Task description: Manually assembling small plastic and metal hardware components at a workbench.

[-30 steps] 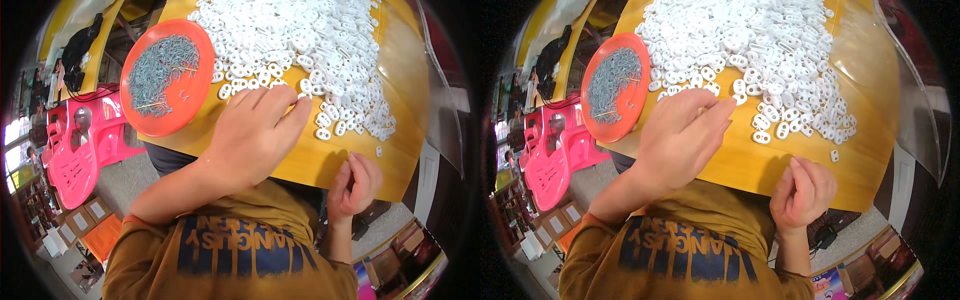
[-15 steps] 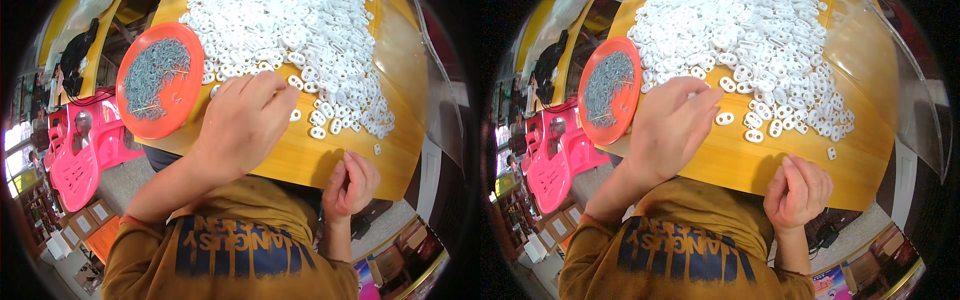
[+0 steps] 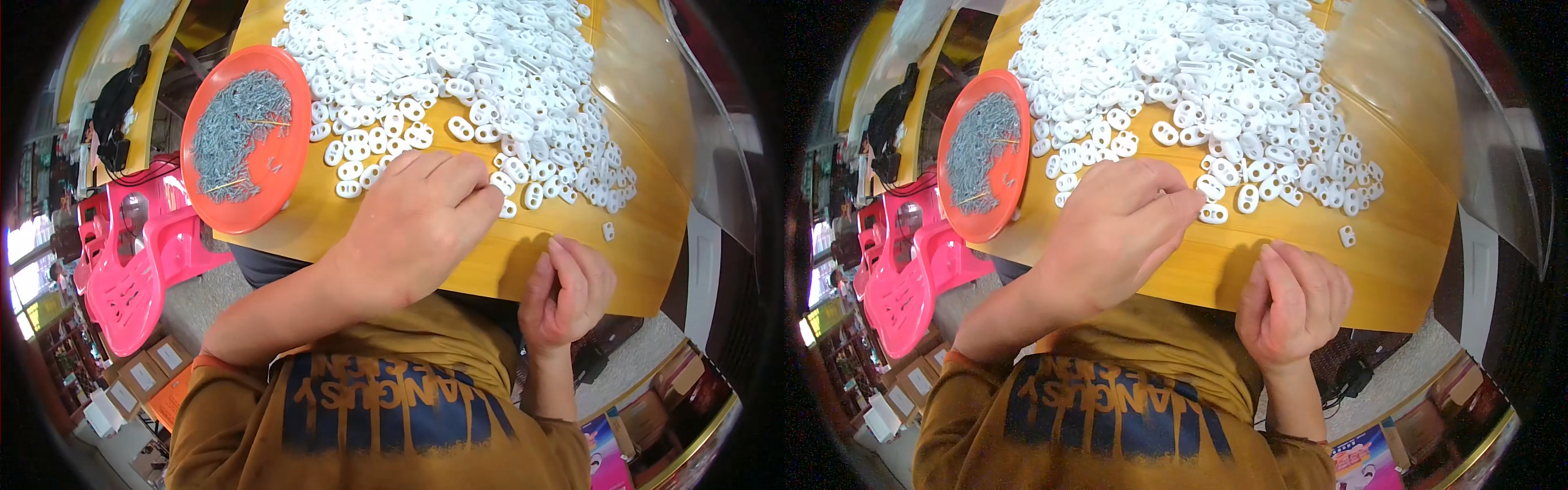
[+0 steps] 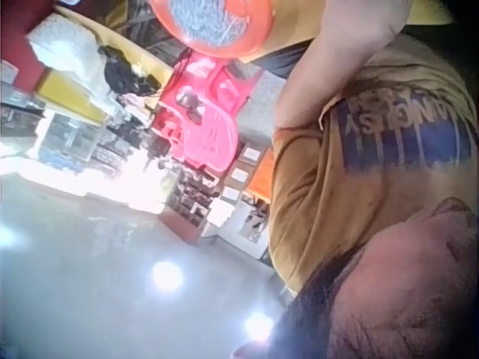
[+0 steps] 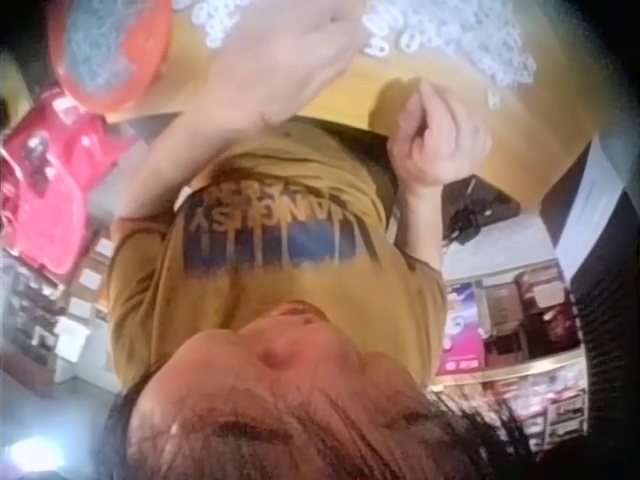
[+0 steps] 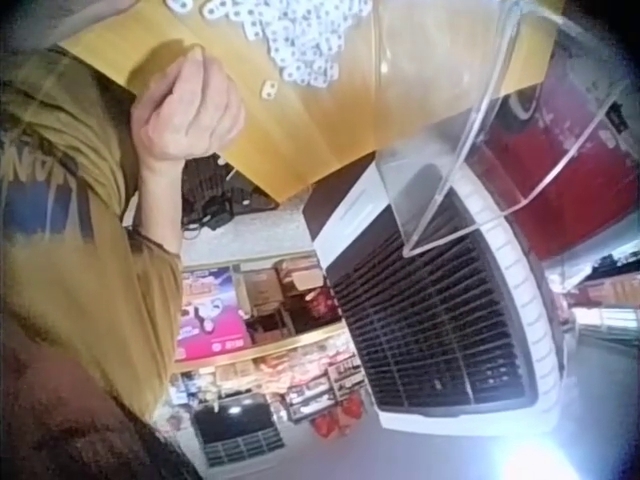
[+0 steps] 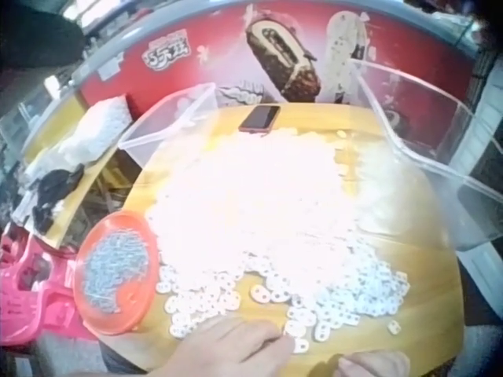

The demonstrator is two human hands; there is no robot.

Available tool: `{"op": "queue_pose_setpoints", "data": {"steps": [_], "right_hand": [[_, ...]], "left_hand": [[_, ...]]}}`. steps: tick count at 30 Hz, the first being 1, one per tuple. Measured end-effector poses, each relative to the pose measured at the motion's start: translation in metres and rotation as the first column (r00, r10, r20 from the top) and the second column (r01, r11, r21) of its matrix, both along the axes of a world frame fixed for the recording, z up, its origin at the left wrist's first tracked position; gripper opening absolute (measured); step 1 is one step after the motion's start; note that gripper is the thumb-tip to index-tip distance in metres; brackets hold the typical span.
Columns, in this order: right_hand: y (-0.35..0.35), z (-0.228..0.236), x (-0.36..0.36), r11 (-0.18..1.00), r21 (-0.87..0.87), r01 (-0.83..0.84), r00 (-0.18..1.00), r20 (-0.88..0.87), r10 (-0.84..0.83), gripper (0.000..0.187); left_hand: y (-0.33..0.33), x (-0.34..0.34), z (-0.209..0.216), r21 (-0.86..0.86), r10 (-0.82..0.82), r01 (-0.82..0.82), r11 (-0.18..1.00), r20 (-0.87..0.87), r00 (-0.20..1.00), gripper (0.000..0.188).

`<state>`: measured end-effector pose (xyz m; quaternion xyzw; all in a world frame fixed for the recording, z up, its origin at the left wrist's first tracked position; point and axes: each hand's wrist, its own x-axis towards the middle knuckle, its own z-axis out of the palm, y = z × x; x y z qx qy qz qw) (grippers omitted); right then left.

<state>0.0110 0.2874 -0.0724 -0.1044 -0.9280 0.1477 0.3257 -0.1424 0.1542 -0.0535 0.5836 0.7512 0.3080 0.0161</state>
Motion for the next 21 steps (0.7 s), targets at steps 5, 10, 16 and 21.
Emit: {"op": "queue_pose_setpoints", "data": {"steps": [5,10,16,21], "right_hand": [[-0.0004,-0.0013,-0.0001,1.0,-0.022,0.001,1.0,-0.005,-0.002,0.017],[-0.0002,-0.0017,-0.0003,1.0,-0.016,0.011,1.0,-0.003,-0.011,0.019],[0.0001,-0.0026,-0.0001,1.0,-0.018,0.005,1.0,-0.007,-0.005,0.019],[0.0,-0.0027,0.0002,1.0,-0.018,0.006,1.0,-0.008,-0.006,0.02]], "left_hand": [[0.0027,0.0015,0.001,-0.02,0.042,-0.043,0.999,-0.042,0.998,0.022],[0.0035,-0.0012,0.004,-0.052,0.03,-0.032,0.998,-0.052,0.998,0.02],[0.0079,-0.0016,0.0003,-0.026,0.038,-0.039,0.999,-0.032,0.999,0.021],[0.0104,-0.0017,0.0007,-0.034,0.047,-0.049,0.998,-0.047,0.998,0.023]]}}
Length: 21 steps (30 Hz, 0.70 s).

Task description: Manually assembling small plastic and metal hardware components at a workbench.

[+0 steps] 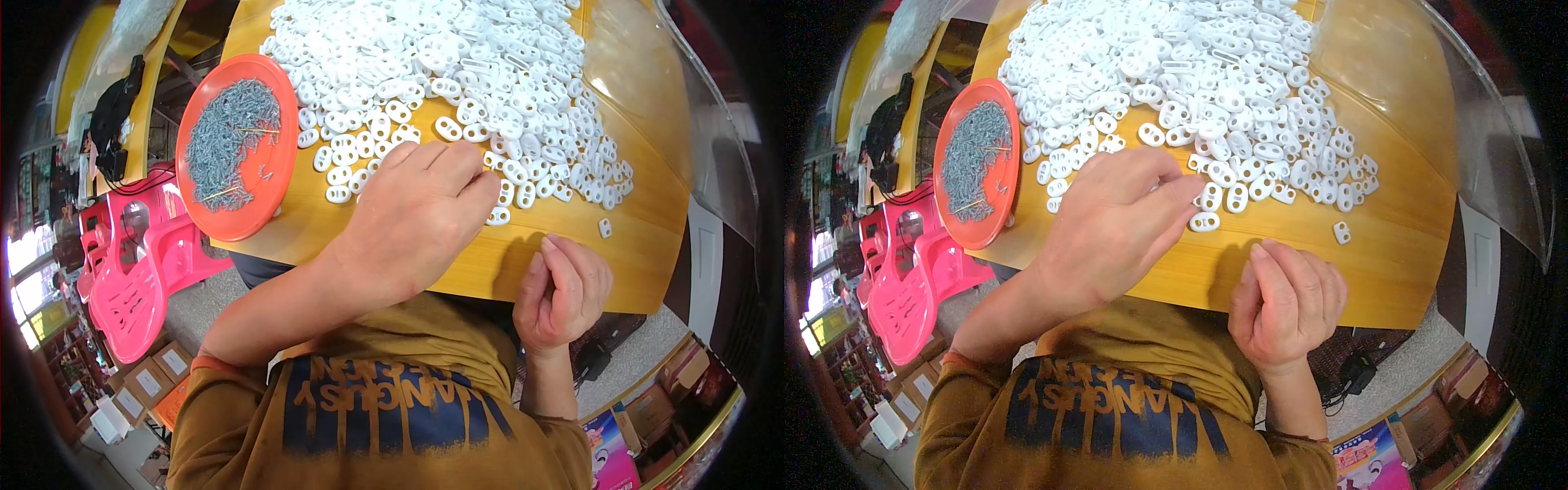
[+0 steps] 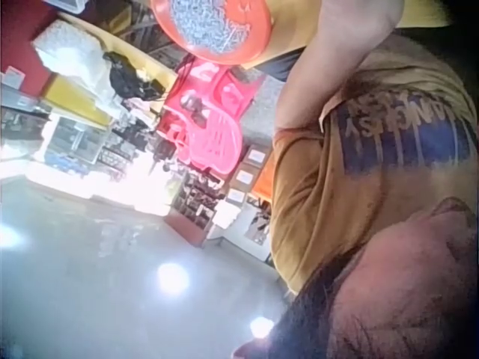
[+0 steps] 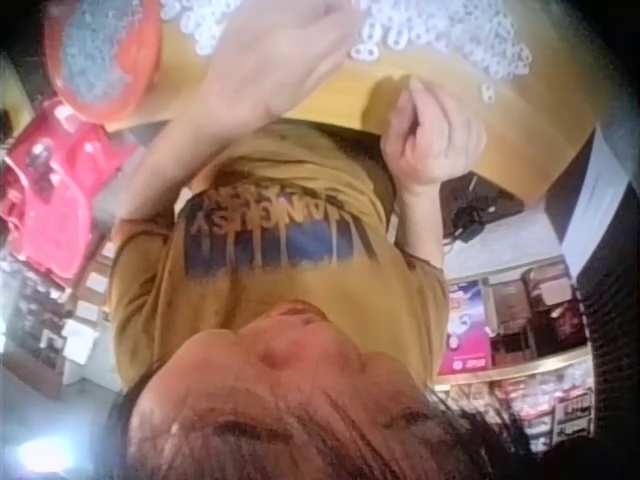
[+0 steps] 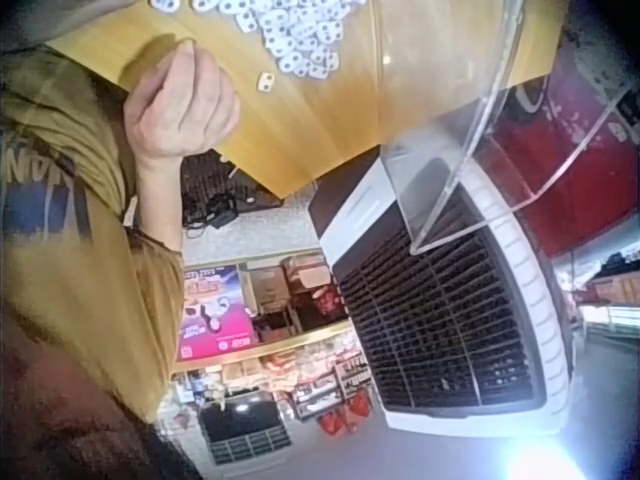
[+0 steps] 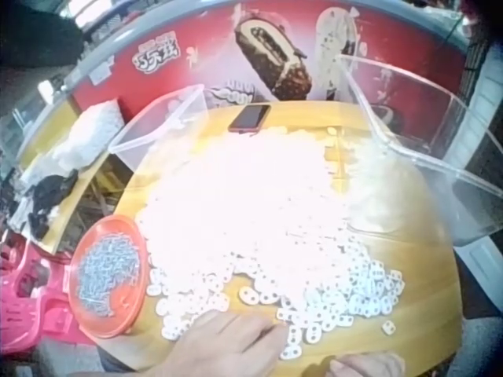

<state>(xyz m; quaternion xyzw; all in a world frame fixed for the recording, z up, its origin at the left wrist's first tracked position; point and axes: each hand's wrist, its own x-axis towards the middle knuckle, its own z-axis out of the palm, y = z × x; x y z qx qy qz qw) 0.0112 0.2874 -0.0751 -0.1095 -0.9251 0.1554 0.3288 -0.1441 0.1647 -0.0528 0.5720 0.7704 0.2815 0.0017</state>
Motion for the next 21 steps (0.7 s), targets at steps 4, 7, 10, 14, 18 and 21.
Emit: {"op": "queue_pose_setpoints", "data": {"steps": [4,7,10,14,18,21], "right_hand": [[0.0,0.0,0.0,1.0,0.0,-0.001,1.0,0.006,0.001,0.02],[-0.001,0.0,-0.001,1.0,0.009,-0.001,1.0,0.007,0.001,0.019],[0.0,-0.001,-0.001,1.0,0.014,-0.004,1.0,-0.007,0.004,0.019],[0.0,0.001,-0.002,0.999,0.033,-0.003,1.0,-0.011,0.003,0.018],[0.0,0.0,-0.001,1.0,0.024,0.0,1.0,-0.024,0.001,0.018],[-0.002,0.001,-0.001,1.0,0.005,0.001,1.0,-0.026,-0.001,0.016]], "left_hand": [[-0.001,-0.002,0.002,-0.033,-0.039,0.038,0.999,-0.02,0.999,0.02],[-0.001,-0.004,0.006,-0.072,-0.021,0.019,0.997,-0.019,1.0,0.02],[0.001,-0.006,0.012,-0.122,-0.011,0.015,0.992,0.038,0.999,0.022],[0.003,-0.015,0.014,-0.037,-0.093,0.095,0.995,0.046,0.995,0.023],[0.004,-0.013,0.02,-0.119,-0.135,0.141,0.983,0.058,0.989,0.023],[-0.001,-0.013,0.019,-0.154,-0.12,0.138,0.978,0.122,0.985,0.023]]}}
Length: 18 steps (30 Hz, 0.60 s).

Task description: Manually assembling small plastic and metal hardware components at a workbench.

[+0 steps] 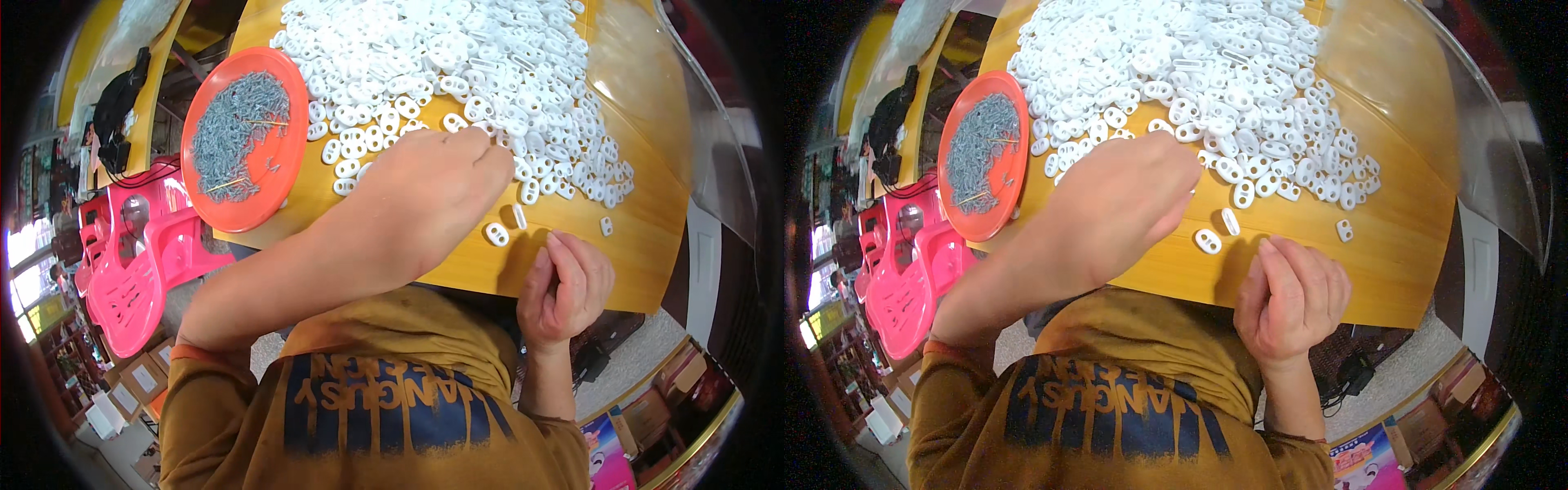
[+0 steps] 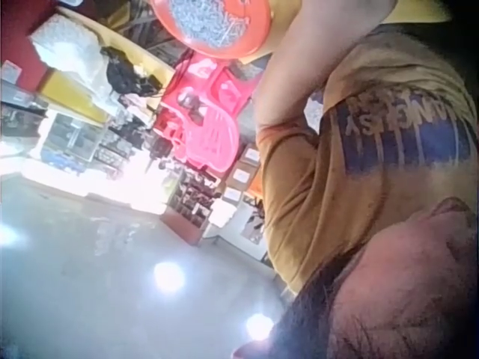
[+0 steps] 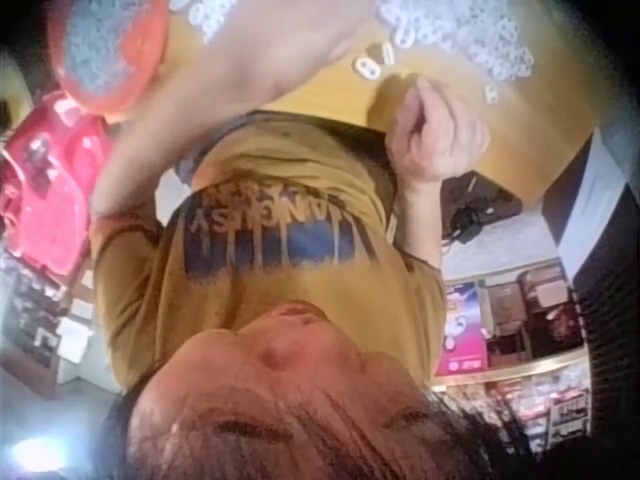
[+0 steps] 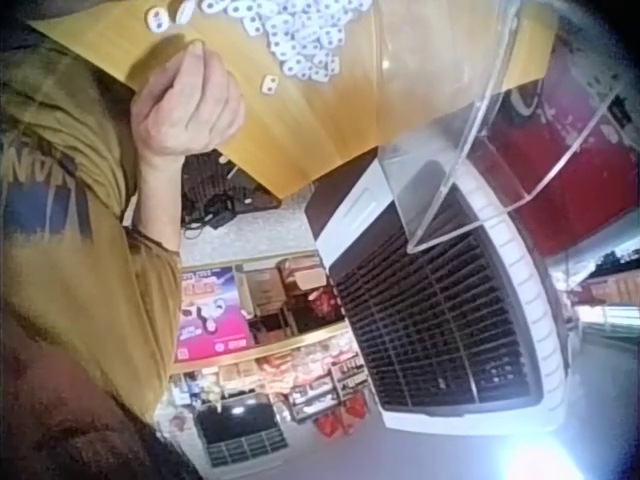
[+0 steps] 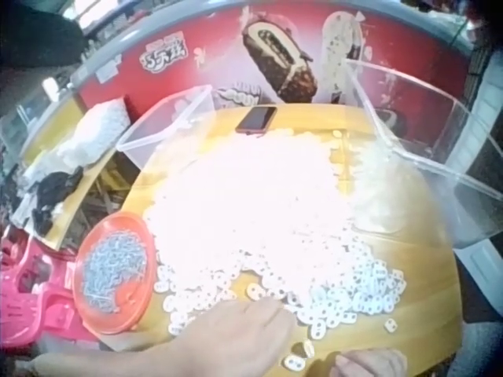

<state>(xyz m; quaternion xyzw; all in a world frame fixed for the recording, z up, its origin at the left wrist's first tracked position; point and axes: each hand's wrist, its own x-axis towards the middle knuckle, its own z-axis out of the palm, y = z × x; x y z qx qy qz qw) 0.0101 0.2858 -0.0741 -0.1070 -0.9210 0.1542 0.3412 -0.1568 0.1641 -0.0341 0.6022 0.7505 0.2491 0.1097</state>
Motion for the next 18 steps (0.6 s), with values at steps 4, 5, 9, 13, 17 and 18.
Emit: {"op": "queue_pose_setpoints", "data": {"steps": [4,5,9,13,17,18], "right_hand": [[-0.002,0.002,-0.001,1.0,-0.029,0.0,1.0,0.019,0.001,0.015],[-0.002,0.002,-0.002,1.0,-0.03,-0.008,1.0,0.018,0.009,0.015],[-0.002,0.002,-0.001,1.0,-0.023,-0.006,1.0,0.022,0.007,0.016],[-0.005,0.01,-0.001,0.995,-0.092,0.027,0.999,0.048,-0.023,0.017],[-0.017,0.02,-0.012,0.982,-0.182,-0.059,0.997,0.038,0.067,0.018],[-0.02,0.022,-0.018,0.982,-0.175,-0.069,0.996,0.041,0.078,0.018]], "left_hand": [[-0.01,0.002,0.005,0.067,0.117,-0.12,0.991,0.04,0.992,0.019],[-0.015,0.004,0.008,0.067,0.125,-0.128,0.99,0.039,0.991,0.019],[-0.045,0.02,0.011,0.095,0.185,-0.213,0.972,0.242,0.953,0.013],[-0.08,0.046,0.007,0.061,0.241,-0.335,0.94,0.576,0.781,0.009],[-0.111,0.066,-0.002,-0.196,0.374,-0.429,0.882,0.845,0.382,0.009],[-0.115,0.067,-0.005,-0.245,0.349,-0.435,0.867,0.92,0.178,0.01]]}}
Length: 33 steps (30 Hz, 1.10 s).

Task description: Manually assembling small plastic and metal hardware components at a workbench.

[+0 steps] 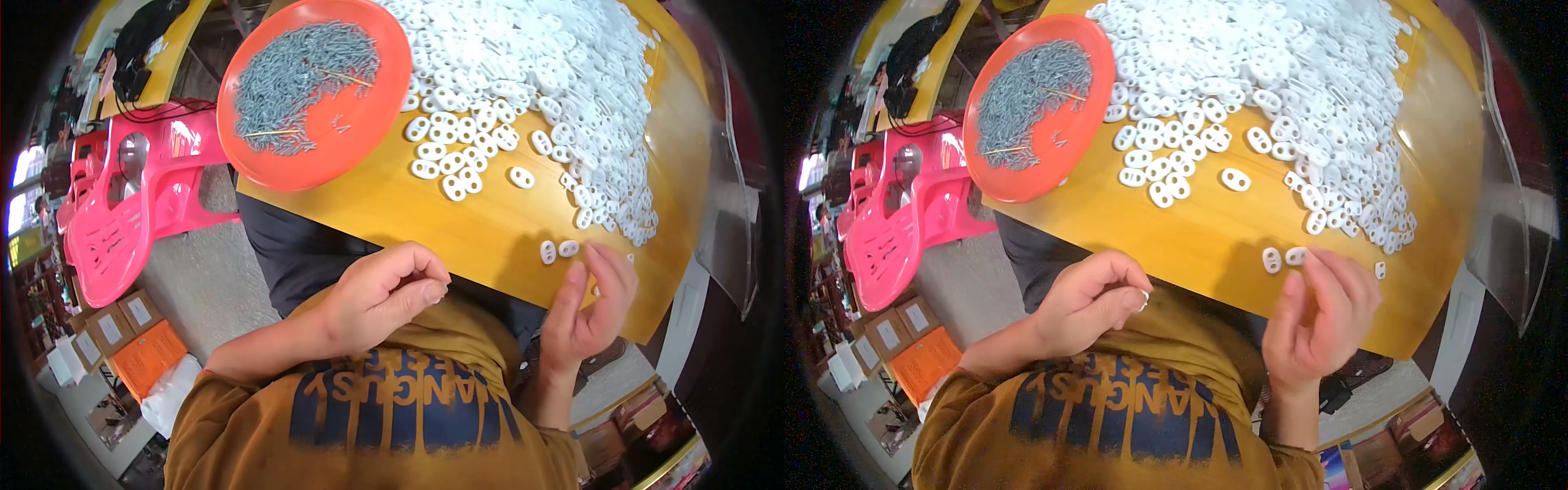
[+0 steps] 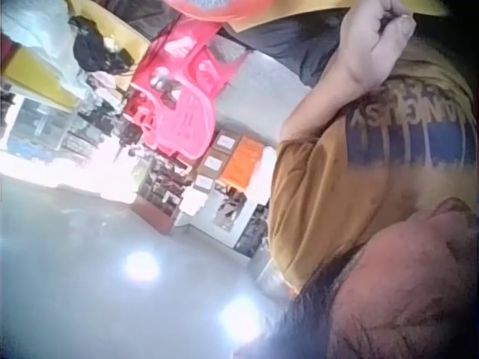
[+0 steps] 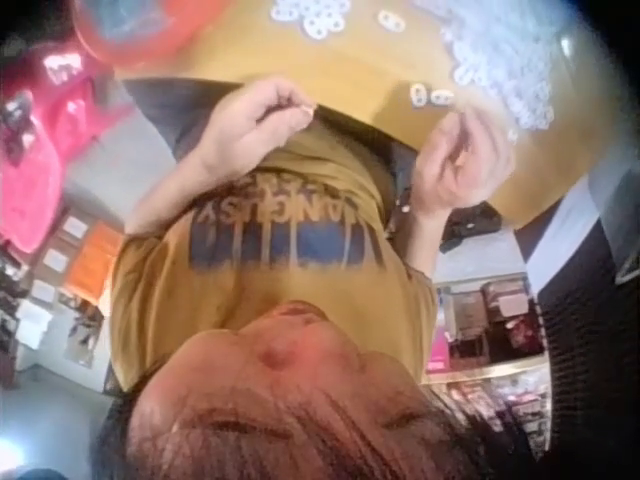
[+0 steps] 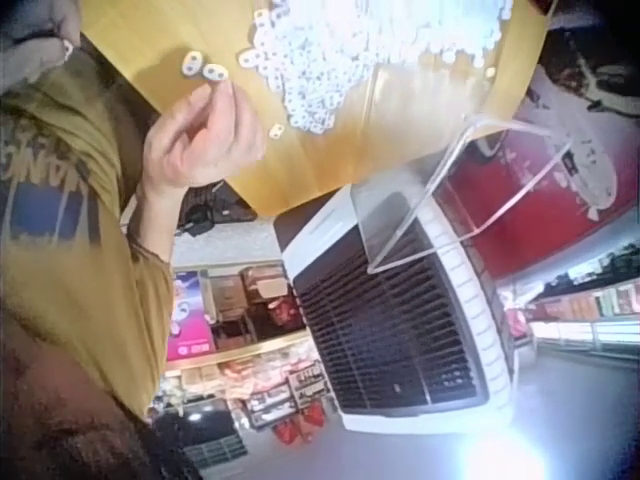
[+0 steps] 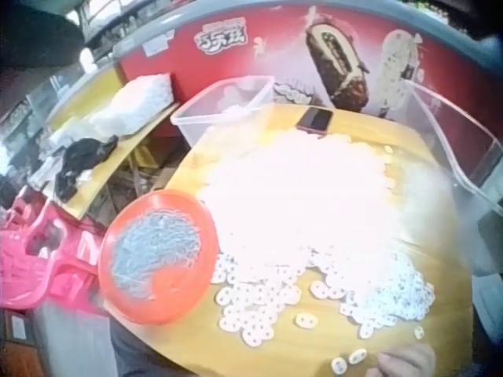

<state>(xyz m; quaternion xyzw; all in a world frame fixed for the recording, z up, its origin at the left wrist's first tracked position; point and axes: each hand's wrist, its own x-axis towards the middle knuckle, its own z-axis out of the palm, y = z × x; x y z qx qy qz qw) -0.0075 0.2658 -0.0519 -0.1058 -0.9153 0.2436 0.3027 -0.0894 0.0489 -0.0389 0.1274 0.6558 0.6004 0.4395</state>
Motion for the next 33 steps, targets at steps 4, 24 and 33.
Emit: {"op": "queue_pose_setpoints", "data": {"steps": [4,24,33], "right_hand": [[-0.016,0.009,-0.034,0.985,0.041,-0.165,0.986,0.027,0.164,0.02],[-0.097,0.046,-0.131,0.822,0.079,-0.565,0.816,0.204,0.541,0.021],[-0.121,0.042,-0.15,0.694,0.181,-0.697,0.678,0.48,0.556,0.027]], "left_hand": [[-0.008,-0.001,-0.007,0.104,0.103,-0.131,0.986,0.239,0.966,0.013],[-0.014,-0.017,-0.031,0.275,0.198,-0.129,0.953,-0.241,0.95,0.014],[-0.025,-0.02,-0.041,0.352,0.13,-0.038,0.935,-0.242,0.962,0.026]]}}
